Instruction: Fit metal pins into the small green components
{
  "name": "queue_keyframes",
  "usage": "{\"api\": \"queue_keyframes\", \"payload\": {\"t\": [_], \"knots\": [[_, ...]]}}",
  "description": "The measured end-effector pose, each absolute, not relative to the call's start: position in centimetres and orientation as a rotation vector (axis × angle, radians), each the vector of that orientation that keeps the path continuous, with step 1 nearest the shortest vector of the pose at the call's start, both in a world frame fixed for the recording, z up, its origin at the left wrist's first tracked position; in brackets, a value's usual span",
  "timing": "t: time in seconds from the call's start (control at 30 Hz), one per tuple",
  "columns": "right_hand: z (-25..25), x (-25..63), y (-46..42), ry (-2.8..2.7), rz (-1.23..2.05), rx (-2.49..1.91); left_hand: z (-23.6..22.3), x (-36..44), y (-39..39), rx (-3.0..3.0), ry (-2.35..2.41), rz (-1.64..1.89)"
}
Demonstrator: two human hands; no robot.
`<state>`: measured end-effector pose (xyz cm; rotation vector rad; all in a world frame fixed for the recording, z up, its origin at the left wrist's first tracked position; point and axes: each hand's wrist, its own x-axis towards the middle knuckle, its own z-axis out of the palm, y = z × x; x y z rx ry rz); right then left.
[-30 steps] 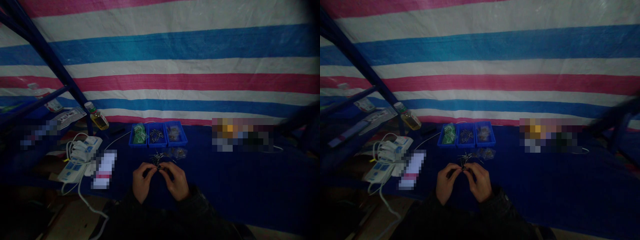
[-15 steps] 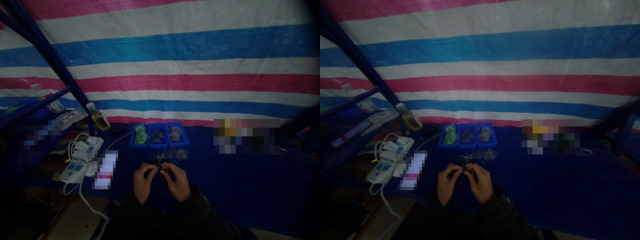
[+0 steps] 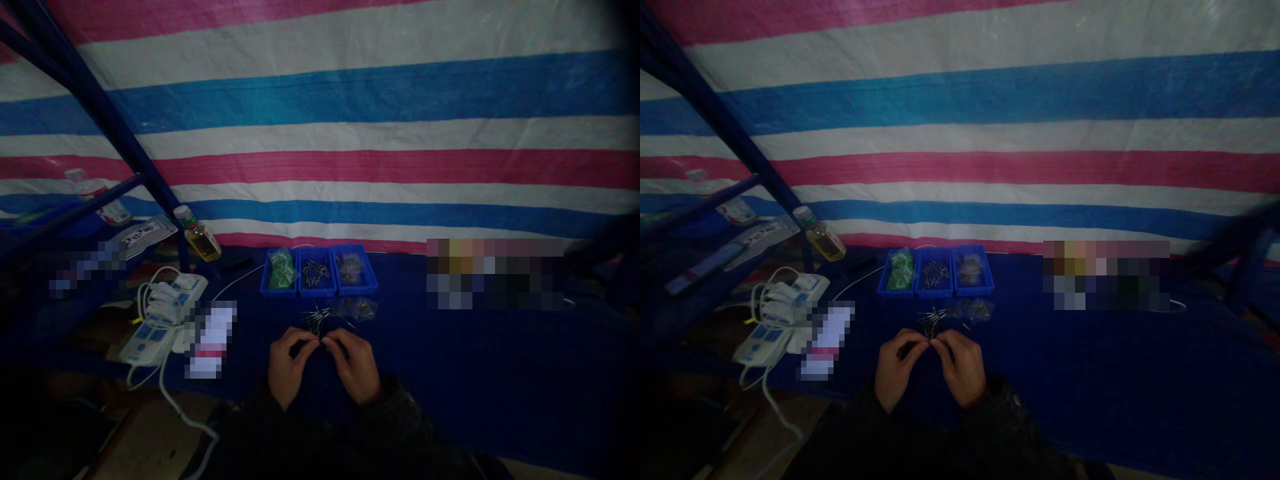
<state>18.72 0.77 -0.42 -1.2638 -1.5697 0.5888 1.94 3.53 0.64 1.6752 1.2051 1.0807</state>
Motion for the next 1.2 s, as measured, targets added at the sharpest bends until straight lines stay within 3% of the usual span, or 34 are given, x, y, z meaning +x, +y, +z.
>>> {"api": "queue_keyframes", "payload": {"t": [1.2], "knots": [[-0.26,18.68,0.99,-1.604,0.515,-1.179,0.73,1.93,3.54,1.642,1.248,1.1]]}}
